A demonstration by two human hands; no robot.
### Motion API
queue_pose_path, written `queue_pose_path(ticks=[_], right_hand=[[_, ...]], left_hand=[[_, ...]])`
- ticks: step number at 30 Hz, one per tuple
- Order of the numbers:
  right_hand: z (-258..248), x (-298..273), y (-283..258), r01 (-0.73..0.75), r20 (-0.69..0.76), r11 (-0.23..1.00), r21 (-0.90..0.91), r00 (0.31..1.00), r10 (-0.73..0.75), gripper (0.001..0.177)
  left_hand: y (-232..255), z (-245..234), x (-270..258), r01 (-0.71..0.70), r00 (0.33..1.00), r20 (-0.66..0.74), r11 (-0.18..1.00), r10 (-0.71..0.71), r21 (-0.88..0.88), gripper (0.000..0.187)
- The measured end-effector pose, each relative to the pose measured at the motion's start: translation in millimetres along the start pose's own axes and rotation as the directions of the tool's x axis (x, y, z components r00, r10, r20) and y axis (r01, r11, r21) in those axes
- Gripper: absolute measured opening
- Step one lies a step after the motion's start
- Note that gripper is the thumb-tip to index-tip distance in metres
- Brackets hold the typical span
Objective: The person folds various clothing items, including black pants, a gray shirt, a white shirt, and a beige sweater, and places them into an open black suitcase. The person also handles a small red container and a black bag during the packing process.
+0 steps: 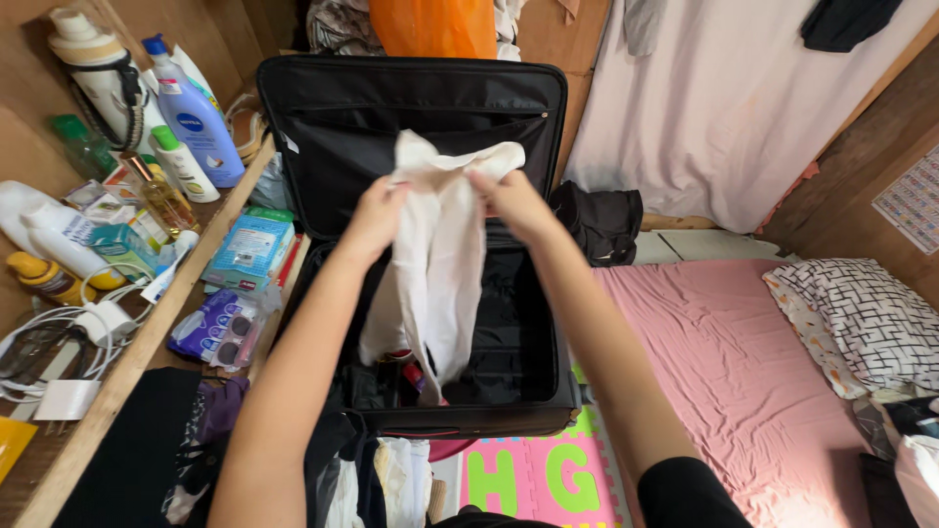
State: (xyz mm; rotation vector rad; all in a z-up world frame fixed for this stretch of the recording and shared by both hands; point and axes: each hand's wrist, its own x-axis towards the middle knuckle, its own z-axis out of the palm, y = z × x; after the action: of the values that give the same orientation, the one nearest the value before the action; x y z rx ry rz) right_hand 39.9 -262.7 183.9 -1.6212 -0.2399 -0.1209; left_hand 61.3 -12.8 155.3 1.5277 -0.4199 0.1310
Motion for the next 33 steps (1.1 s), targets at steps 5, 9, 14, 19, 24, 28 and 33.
queue_pose_path(ticks=[5, 9, 14, 19, 24, 28, 33], right_hand=[[-30, 2, -16, 0.048, 0.16, 0.999, 0.0, 0.986, -0.048, 0.039], [-52, 6, -35, 0.199, 0.284, 0.948, -0.248, 0.951, -0.126, 0.045], [-67, 7, -49, 0.162, 0.102, 0.778, -0.607, 0.987, -0.126, 0.032], [-73, -6, -48, 0.085, 0.068, 0.931, -0.355, 0.996, -0.065, 0.028], [-86, -5, -44, 0.013, 0.221, 0.997, -0.077, 0.975, 0.005, 0.03], [-98, 1, -42, 0.257, 0.279, 0.884, -0.391, 0.948, -0.152, 0.041], [-92, 8, -21, 0.215, -0.003, 0.664, -0.717, 0.95, -0.312, 0.025]], left_hand=[[21, -46, -10, 0.241, 0.966, 0.156, 0.94, -0.208, -0.242, 0.046], [53, -76, -18, -0.009, 0.965, 0.224, 0.84, -0.134, 0.542, 0.044], [58, -100, -23, 0.018, 0.999, -0.032, 0.519, 0.018, 0.854, 0.038], [50, -114, -22, 0.017, 1.0, 0.005, 0.742, -0.027, 0.67, 0.029], [63, -112, -27, 0.333, 0.901, 0.16, 0.879, -0.404, 0.342, 0.034], [64, -98, -40, 0.002, 0.999, 0.03, 0.822, -0.023, 0.569, 0.033], [63, -77, -64, -0.309, 0.834, -0.1, 0.61, 0.543, 0.729, 0.024]])
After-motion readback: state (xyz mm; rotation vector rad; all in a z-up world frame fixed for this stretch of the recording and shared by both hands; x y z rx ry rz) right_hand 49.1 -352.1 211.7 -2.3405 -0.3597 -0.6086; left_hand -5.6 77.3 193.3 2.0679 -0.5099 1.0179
